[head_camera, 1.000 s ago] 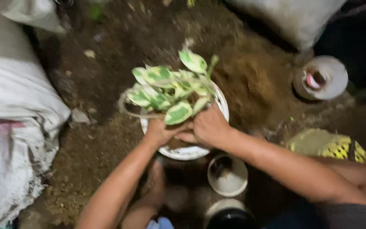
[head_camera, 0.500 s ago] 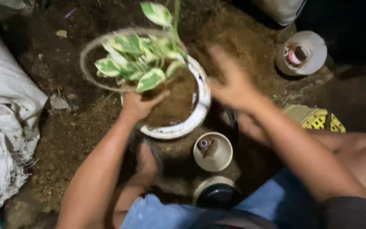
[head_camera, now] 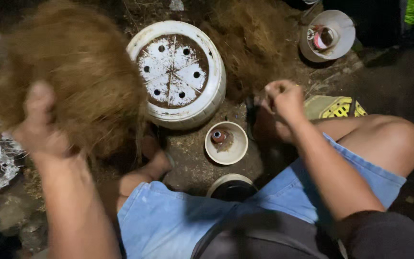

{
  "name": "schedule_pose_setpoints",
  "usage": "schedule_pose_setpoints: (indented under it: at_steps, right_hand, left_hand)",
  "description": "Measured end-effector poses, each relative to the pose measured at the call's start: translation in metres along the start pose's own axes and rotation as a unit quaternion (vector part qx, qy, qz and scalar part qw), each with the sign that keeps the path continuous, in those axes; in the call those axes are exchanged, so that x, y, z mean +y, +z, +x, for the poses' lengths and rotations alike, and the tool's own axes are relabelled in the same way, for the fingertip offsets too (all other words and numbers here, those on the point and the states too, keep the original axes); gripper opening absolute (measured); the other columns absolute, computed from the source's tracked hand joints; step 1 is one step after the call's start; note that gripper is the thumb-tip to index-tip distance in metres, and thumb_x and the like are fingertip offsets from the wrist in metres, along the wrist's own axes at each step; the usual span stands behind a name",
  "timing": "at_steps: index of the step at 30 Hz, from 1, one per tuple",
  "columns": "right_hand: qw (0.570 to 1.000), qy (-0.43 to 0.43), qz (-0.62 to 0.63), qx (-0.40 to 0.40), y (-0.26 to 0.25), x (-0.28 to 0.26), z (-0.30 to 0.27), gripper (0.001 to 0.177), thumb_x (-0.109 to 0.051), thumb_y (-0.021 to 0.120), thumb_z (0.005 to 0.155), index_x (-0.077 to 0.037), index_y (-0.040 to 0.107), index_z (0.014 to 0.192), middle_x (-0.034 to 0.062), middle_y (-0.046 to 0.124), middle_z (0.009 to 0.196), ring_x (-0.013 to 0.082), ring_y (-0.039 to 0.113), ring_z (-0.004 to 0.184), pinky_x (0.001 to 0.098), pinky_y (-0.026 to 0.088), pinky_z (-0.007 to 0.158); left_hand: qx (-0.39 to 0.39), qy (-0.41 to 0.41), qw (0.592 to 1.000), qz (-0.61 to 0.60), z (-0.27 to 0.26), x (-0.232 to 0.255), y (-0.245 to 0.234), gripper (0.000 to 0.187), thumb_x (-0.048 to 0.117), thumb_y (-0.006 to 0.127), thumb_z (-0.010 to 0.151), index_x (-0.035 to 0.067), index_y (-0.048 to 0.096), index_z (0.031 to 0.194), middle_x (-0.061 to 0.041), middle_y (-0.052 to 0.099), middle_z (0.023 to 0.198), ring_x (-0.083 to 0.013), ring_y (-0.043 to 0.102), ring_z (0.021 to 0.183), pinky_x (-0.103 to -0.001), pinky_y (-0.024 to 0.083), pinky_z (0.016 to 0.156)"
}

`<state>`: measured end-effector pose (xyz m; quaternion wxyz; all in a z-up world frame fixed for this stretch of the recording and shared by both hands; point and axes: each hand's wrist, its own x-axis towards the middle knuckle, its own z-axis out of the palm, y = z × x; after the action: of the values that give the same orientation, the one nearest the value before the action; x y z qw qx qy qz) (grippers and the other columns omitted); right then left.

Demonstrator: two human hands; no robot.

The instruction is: The person wraps a variegated pothos plant with coconut coir, securing it around the base and leaves using their hands. They adjust the coir and the plant repeatedly to ensure it is tightly bound.

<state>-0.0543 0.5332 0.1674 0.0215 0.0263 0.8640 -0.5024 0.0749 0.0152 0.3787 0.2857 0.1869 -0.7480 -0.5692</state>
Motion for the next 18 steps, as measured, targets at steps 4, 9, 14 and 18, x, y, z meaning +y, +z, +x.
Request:
schedule_pose_setpoints:
  at_steps: [4, 9, 14, 18]
  right_hand:
    - [0.969, 0.205, -0.131, -0.051, 0.026, 0.059, -0.042, 0.038, -0.035, 0.069, 0.103, 0.0, 0.076, 0.089, 0.0137, 0.071, 0.077, 0.0198, 0.062, 0.067, 0.036, 0.05, 0.064]
    - [0.929, 0.146, -0.277, -0.199, 0.036, 0.068, -0.109, 0.027, -0.029, 0.069, 0.093, -0.003, 0.075, 0.093, 0.0198, 0.068, 0.088, 0.0347, 0.064, 0.077, 0.0463, 0.05, 0.068]
    - [0.899, -0.138, -0.367, -0.193, 0.049, 0.023, -0.128, 0.022, -0.023, 0.066, 0.084, -0.008, 0.075, 0.097, 0.0201, 0.064, 0.1, 0.0409, 0.063, 0.09, 0.0517, 0.049, 0.075]
    - [0.773, -0.278, -0.504, -0.266, 0.072, 0.003, -0.128, 0.024, -0.021, 0.058, 0.087, -0.013, 0.075, 0.102, 0.0127, 0.063, 0.105, 0.0311, 0.059, 0.104, 0.0465, 0.043, 0.085]
  left_hand:
    - [-0.098, 0.134, 0.972, -0.168, -0.02, 0.017, 0.001, 0.019, 0.012, 0.067, 0.098, 0.004, 0.068, 0.115, -0.003, 0.067, 0.116, -0.0192, 0.067, 0.11, -0.038, 0.059, 0.098]
    - [-0.019, -0.051, 0.95, -0.306, -0.036, 0.03, 0.017, 0.01, 0.013, 0.075, 0.099, 0.004, 0.075, 0.104, -0.008, 0.074, 0.118, -0.0231, 0.073, 0.117, -0.04, 0.062, 0.11]
    - [0.059, -0.058, 0.973, -0.216, -0.027, 0.033, 0.025, 0.017, 0.011, 0.083, 0.088, 0.003, 0.08, 0.103, -0.008, 0.078, 0.11, -0.0206, 0.076, 0.105, -0.04, 0.063, 0.103]
    - [0.048, -0.01, 0.984, -0.17, -0.027, 0.039, 0.024, 0.015, 0.011, 0.081, 0.093, 0.003, 0.078, 0.106, -0.008, 0.077, 0.113, -0.0186, 0.075, 0.109, -0.037, 0.061, 0.108]
